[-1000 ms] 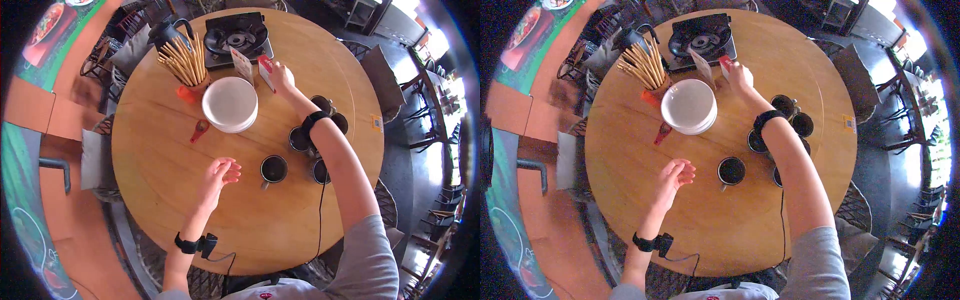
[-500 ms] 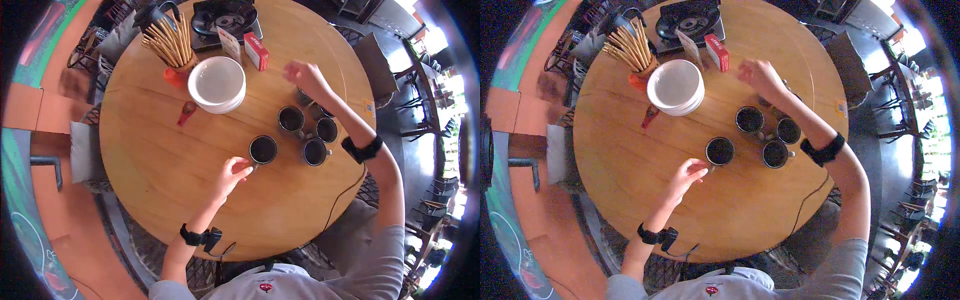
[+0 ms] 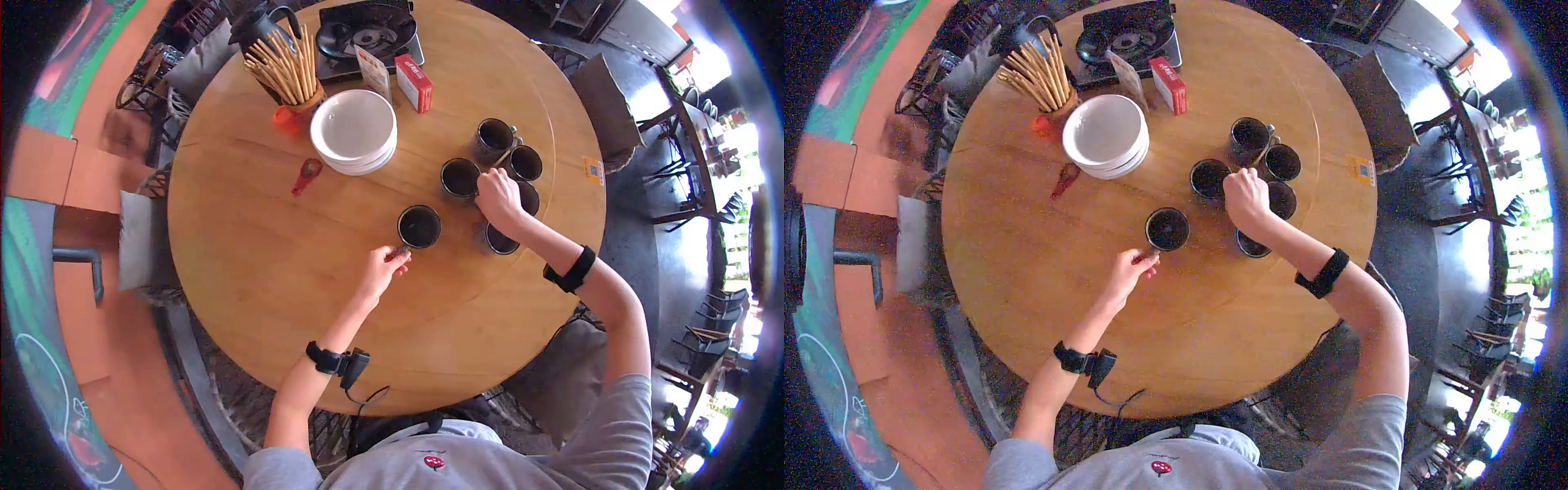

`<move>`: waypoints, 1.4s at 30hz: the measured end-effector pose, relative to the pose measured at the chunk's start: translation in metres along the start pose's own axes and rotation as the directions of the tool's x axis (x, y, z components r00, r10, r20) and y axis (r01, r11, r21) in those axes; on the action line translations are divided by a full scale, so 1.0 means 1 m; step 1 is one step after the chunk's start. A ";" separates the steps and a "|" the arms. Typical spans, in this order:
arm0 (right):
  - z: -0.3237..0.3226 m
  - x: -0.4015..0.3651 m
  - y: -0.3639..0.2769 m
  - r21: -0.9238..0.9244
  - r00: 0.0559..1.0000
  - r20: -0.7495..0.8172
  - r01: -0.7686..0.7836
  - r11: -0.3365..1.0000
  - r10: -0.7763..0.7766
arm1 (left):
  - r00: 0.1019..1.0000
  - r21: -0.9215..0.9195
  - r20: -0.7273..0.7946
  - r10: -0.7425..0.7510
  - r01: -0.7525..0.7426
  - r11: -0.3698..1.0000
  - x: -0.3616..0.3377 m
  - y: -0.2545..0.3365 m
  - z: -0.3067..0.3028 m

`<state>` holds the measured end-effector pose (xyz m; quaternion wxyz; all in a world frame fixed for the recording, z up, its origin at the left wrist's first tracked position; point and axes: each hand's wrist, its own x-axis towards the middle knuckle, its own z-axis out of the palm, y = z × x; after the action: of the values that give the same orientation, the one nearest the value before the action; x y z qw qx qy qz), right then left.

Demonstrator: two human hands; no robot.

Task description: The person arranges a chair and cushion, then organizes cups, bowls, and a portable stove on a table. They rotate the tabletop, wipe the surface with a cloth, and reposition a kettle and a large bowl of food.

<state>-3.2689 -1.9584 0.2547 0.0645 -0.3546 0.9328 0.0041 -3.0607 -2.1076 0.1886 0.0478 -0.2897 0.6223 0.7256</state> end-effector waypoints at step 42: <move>0.045 0.159 -0.013 0.587 0.915 -0.365 0.369 0.720 -0.171 | 0.838 0.384 -0.214 0.502 -0.400 0.832 0.094 0.028 -0.034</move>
<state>-3.3733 -2.0708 0.1905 0.0472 -0.4407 0.8131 -0.3775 -3.1377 -2.1728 0.1661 -0.1768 -0.2296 0.7836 0.5495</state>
